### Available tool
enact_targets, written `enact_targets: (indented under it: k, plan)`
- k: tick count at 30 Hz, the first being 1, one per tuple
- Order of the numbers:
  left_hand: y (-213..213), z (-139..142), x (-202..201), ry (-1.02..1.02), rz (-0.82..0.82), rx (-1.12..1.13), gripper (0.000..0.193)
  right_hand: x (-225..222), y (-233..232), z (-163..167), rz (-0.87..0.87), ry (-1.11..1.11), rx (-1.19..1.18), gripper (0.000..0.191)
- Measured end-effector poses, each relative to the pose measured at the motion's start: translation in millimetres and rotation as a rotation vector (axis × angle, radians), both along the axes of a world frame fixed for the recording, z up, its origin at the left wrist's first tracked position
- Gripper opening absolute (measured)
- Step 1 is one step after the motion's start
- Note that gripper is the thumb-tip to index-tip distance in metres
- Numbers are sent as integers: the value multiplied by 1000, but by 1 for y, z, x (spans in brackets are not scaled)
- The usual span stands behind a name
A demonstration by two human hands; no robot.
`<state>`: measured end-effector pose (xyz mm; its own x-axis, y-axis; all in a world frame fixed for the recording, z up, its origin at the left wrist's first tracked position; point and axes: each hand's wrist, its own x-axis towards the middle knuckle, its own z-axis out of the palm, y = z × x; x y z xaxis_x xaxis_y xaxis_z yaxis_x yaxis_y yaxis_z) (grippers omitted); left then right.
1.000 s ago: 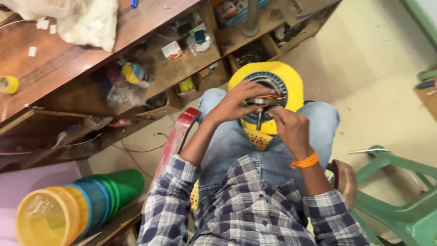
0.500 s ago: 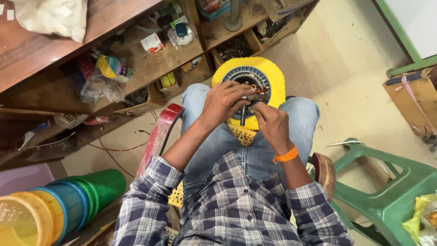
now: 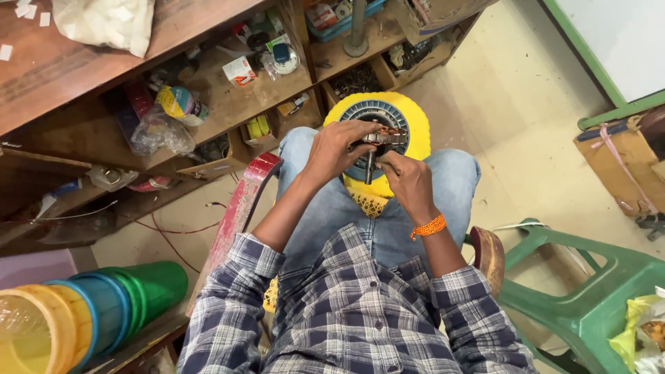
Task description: The person sits with a yellow cylindrical electrical component on their lap and uses a pen-like tool to manipulate copper windings inside the stator. They repeatedly probe and adjust the internal coils while holding the component steady.
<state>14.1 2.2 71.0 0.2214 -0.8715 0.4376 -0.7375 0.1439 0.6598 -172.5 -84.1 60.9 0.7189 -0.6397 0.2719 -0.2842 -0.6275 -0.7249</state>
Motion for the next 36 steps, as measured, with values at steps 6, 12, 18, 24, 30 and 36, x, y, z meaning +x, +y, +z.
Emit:
enact_targets:
  k: [6, 12, 18, 24, 30, 36]
  plan:
    - [-3, 4, 8, -35, -63, 7, 47, 0, -2, -6, 52, 18, 39, 12]
    - [-4, 15, -4, 73, 24, 103, 44, 0, -2, -14, 97, 16, 95, 13]
    - [-9, 18, -9, 84, 54, 113, 35, -1, -4, -19, 140, 79, 217, 13]
    - [-8, 9, -12, -99, 35, 44, 35, 2, 1, -25, 210, 149, 205, 15]
    - [-9, -7, -12, -224, 37, 0, 36, 5, 8, -35, 175, 149, 209, 19]
    - [-15, -23, 7, -215, -58, 22, 41, 7, 7, -41, 67, 272, 379, 23]
